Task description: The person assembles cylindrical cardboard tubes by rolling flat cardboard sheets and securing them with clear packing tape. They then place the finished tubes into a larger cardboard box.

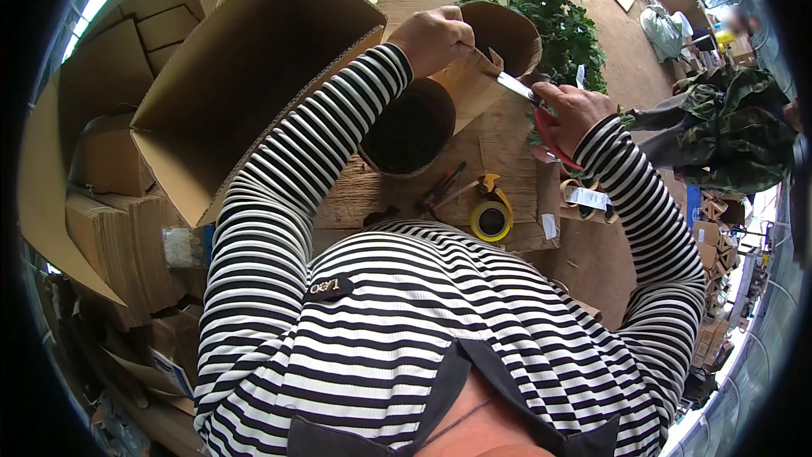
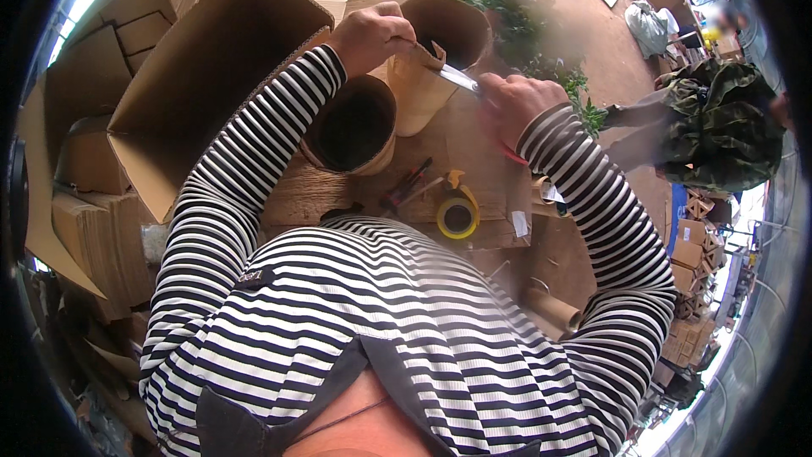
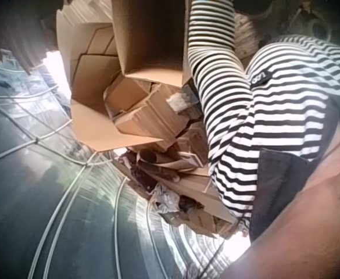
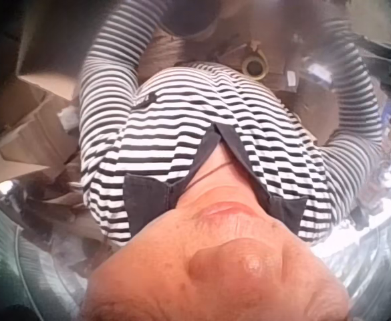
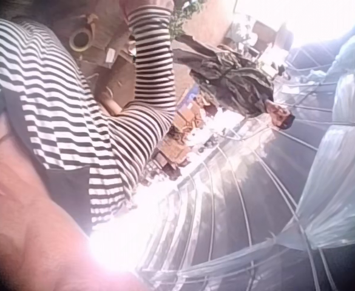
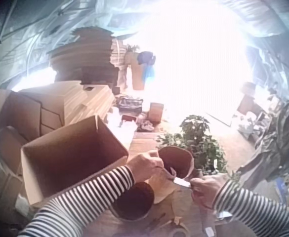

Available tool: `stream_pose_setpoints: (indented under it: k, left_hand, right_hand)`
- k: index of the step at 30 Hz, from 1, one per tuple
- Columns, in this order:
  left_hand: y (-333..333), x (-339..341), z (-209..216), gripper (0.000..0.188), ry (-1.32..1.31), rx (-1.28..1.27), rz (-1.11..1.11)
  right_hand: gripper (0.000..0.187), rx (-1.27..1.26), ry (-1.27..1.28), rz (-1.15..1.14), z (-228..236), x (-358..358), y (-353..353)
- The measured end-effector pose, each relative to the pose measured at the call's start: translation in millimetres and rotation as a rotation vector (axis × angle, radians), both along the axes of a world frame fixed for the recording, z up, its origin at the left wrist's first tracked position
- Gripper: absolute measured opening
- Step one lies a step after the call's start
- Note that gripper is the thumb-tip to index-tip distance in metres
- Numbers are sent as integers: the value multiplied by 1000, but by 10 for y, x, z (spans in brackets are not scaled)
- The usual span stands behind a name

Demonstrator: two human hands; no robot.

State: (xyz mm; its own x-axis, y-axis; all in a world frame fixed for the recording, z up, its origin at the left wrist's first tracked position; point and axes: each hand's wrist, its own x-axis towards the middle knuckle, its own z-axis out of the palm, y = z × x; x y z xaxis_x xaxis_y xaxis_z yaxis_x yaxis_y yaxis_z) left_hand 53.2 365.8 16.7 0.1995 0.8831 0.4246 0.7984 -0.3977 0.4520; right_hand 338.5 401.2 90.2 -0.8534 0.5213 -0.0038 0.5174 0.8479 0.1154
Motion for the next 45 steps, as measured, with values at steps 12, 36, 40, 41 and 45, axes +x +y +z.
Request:
stream_pose_setpoints:
  k: [12,36,40,41,45]
  left_hand:
    - [348,-56,-325,116,-142,-297,-80]
    - [-70,184,269,23,293,133,-298]
    - [-245,482,150,19,284,133,-317]
    - [-305,595,167,18,320,153,-305]
    - [-490,891,222,14,318,128,-256]
  right_hand:
    - [35,-34,113,-106,-248,442,243]
    - [39,-333,387,-362,-552,973,-301]
    - [49,-525,449,-444,-732,1022,-266]
    - [57,-546,419,-460,-666,955,-265]
    - [61,-514,320,-552,-557,865,-332]
